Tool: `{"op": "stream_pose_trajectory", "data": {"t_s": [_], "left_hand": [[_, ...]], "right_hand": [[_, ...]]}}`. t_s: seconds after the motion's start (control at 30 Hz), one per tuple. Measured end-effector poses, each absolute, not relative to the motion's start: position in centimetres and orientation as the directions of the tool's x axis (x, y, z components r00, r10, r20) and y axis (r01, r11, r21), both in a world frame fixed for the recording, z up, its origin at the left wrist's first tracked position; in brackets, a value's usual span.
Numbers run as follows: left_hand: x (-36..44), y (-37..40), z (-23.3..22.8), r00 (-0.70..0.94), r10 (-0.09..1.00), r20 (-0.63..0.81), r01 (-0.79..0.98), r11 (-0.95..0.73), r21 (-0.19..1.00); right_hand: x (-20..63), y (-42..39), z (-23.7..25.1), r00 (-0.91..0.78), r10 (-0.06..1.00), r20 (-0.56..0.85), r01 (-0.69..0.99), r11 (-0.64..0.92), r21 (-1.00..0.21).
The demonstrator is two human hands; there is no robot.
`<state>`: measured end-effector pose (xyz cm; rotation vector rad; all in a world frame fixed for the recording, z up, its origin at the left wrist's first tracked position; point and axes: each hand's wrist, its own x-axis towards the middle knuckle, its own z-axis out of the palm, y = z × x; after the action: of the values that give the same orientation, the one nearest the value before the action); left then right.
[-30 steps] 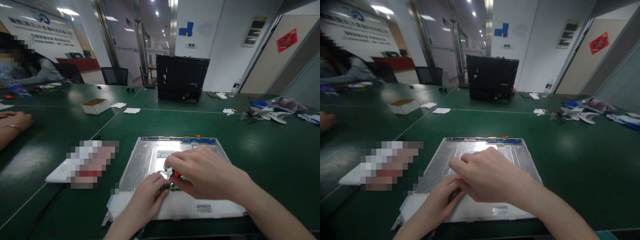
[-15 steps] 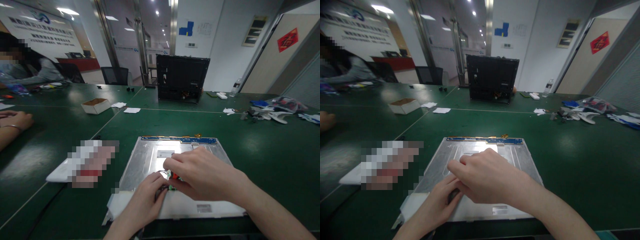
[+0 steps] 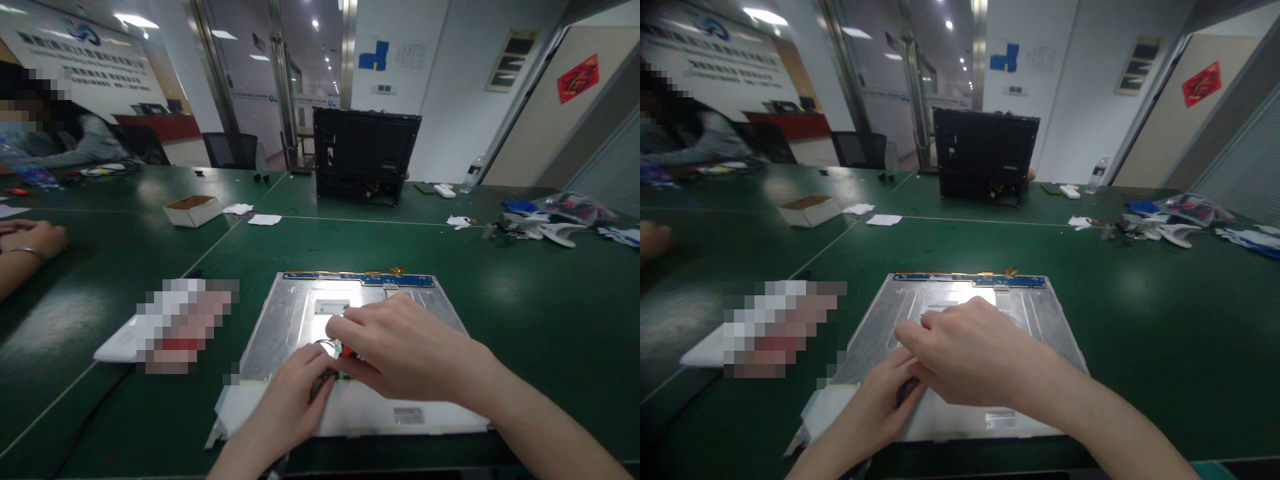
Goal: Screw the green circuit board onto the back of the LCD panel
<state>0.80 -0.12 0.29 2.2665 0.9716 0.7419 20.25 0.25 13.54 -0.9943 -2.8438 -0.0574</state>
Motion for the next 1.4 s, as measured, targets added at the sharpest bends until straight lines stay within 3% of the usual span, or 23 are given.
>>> {"op": "stream_pose_trajectory", "data": {"t_s": [0.67,0.93,1.07,1.17,1.33,1.4], "left_hand": [[0.9,-0.2,0.5,0.565,0.788,0.244,0.495,-0.561,0.663],[0.9,-0.4,1.7,0.483,0.803,0.35,0.567,-0.591,0.574],[0.7,0.3,2.2,0.431,0.8,0.418,0.601,-0.6,0.528],[0.8,1.5,2.8,0.406,0.806,0.43,0.643,-0.587,0.493],[1.9,4.3,4.1,0.416,0.853,0.316,0.73,-0.521,0.442],[2.2,5.7,4.8,0.428,0.871,0.242,0.765,-0.492,0.415]], "right_hand": [[21.2,0.6,14.3,-0.759,0.619,0.202,0.635,0.772,0.02],[23.1,0.2,15.1,-0.642,0.696,0.323,0.739,0.674,0.016],[25.3,0.2,14.2,-0.454,0.794,0.403,0.855,0.516,-0.053],[27.8,1.4,12.0,-0.309,0.856,0.414,0.895,0.41,-0.179],[31.6,5.0,7.3,-0.082,0.924,0.373,0.814,0.278,-0.509],[32.5,6.1,5.8,-0.052,0.929,0.368,0.8,0.259,-0.541]]}}
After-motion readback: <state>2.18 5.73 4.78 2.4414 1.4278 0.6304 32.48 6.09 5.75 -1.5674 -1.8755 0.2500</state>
